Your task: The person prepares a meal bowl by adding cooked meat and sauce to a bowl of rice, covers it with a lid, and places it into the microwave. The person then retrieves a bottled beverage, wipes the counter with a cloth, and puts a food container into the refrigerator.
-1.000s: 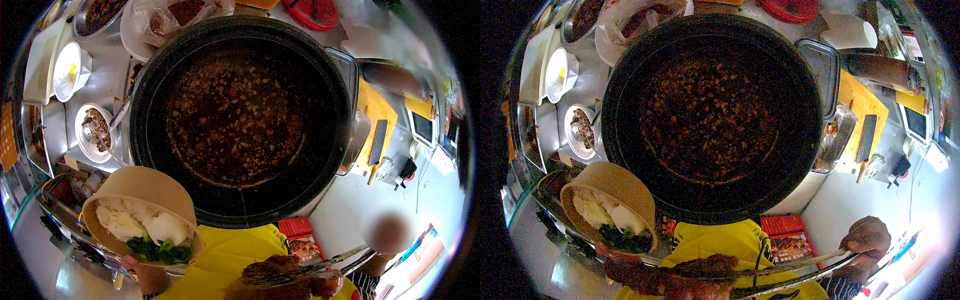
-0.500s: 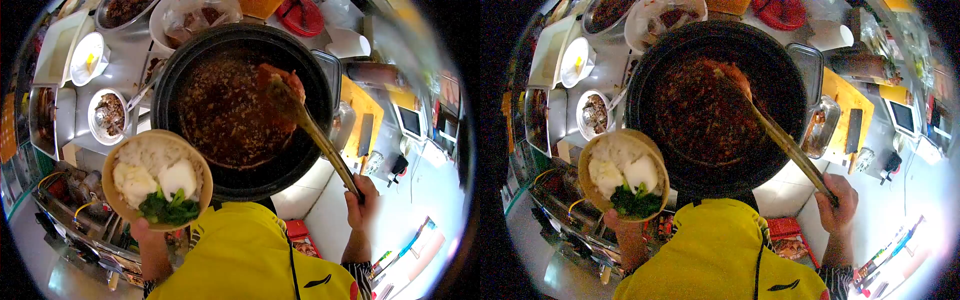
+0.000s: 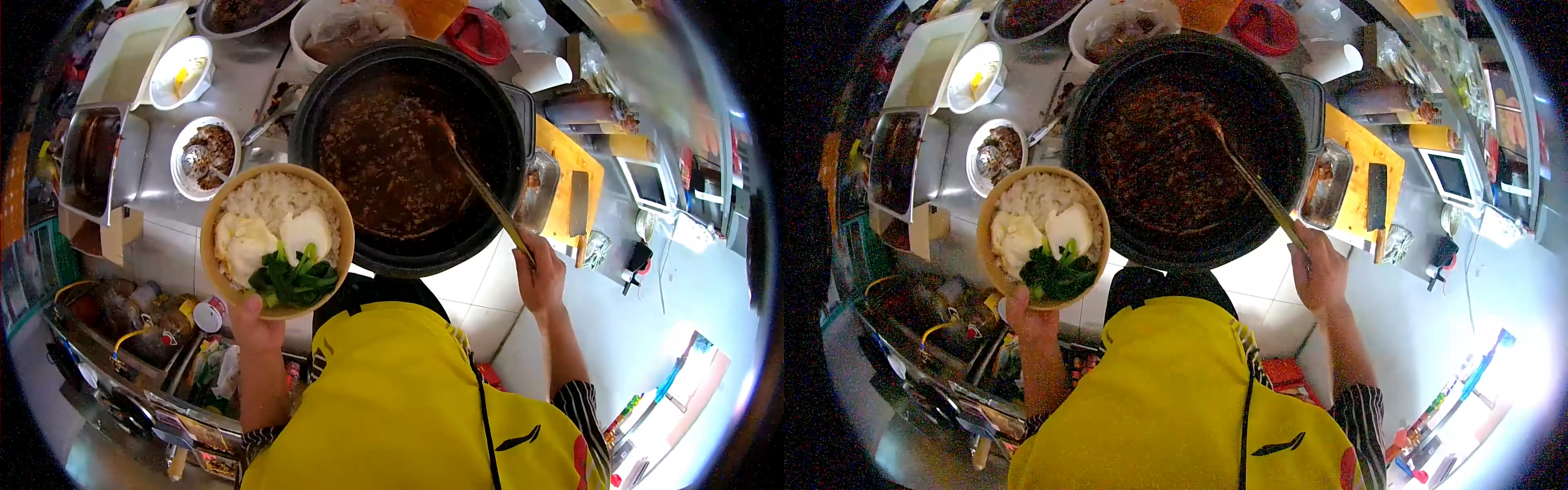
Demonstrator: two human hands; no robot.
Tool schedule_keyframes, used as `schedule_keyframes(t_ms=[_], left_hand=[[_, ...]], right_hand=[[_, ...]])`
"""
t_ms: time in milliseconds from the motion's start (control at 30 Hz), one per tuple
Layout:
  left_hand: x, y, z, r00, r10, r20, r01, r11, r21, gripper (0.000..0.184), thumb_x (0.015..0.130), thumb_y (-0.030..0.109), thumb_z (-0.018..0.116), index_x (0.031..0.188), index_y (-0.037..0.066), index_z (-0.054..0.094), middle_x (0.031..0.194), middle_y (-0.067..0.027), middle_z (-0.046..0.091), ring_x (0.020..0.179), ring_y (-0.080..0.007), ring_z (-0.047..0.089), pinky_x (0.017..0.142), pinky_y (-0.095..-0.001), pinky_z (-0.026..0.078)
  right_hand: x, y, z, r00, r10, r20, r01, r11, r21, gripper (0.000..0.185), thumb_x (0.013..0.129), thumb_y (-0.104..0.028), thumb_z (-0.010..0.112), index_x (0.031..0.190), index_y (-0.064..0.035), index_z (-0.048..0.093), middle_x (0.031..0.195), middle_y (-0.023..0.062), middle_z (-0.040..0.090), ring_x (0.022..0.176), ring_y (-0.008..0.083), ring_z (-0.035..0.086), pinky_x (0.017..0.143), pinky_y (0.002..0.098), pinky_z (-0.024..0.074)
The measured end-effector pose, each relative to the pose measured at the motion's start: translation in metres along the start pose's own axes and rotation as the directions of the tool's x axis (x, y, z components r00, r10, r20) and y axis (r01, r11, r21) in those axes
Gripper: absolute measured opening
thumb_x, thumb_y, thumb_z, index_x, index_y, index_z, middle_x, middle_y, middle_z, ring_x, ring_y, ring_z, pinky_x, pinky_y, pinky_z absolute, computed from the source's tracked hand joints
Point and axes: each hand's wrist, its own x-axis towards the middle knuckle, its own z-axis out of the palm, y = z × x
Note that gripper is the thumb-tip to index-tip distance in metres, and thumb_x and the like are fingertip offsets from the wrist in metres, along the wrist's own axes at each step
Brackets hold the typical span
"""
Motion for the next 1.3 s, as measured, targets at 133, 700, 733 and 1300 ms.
schedule_keyframes(t_ms=[133,700,733,1300], left_hand=[[0.0,0.006,0.003,1.0,-0.001,0.017,0.0,1.0,0.008,0.065,0.081,0.013,0.065,0.139,0.004,0.038,0.13,-0.0142,0.053,0.117,-0.0297,0.055,0.094,-0.0468,0.053],[0.007,0.008,0.031,0.995,-0.047,0.086,0.043,0.998,0.039,0.068,0.082,0.013,0.064,0.141,0.005,0.033,0.136,-0.0129,0.047,0.124,-0.0291,0.049,0.103,-0.0458,0.045],[0.008,0.007,0.034,0.994,-0.051,0.101,0.048,0.998,0.033,0.068,0.082,0.014,0.064,0.142,0.004,0.033,0.136,-0.0129,0.047,0.124,-0.0292,0.049,0.103,-0.0457,0.045],[0.043,-0.013,0.065,0.958,-0.129,0.256,0.121,0.992,0.043,0.067,0.083,0.017,0.067,0.139,0.001,0.033,0.133,-0.0126,0.05,0.121,-0.0257,0.052,0.102,-0.0401,0.046]], right_hand=[[-0.011,-0.001,0.001,1.0,0.014,-0.009,-0.014,0.999,-0.043,0.031,0.086,-0.009,0.065,0.117,-0.0085,0.058,0.096,0.0128,0.066,0.075,0.0317,0.066,0.063,0.0394,0.053],[-0.032,0.003,0.003,0.965,0.262,0.0,-0.262,0.963,0.058,0.029,0.088,-0.015,0.064,0.116,-0.009,0.058,0.102,0.0183,0.066,0.088,0.0354,0.066,0.073,0.0397,0.0532],[-0.033,0.003,0.003,0.96,0.279,0.001,-0.278,0.958,0.066,0.029,0.089,-0.015,0.064,0.116,-0.0088,0.058,0.101,0.0176,0.067,0.087,0.0334,0.067,0.073,0.0386,0.0529],[-0.047,-0.017,-0.091,0.969,0.214,-0.12,-0.117,0.834,0.539,0.03,0.091,-0.008,0.06,0.119,0.003,0.056,0.101,0.0097,0.061,0.091,0.0169,0.062,0.084,0.0297,0.0487]])
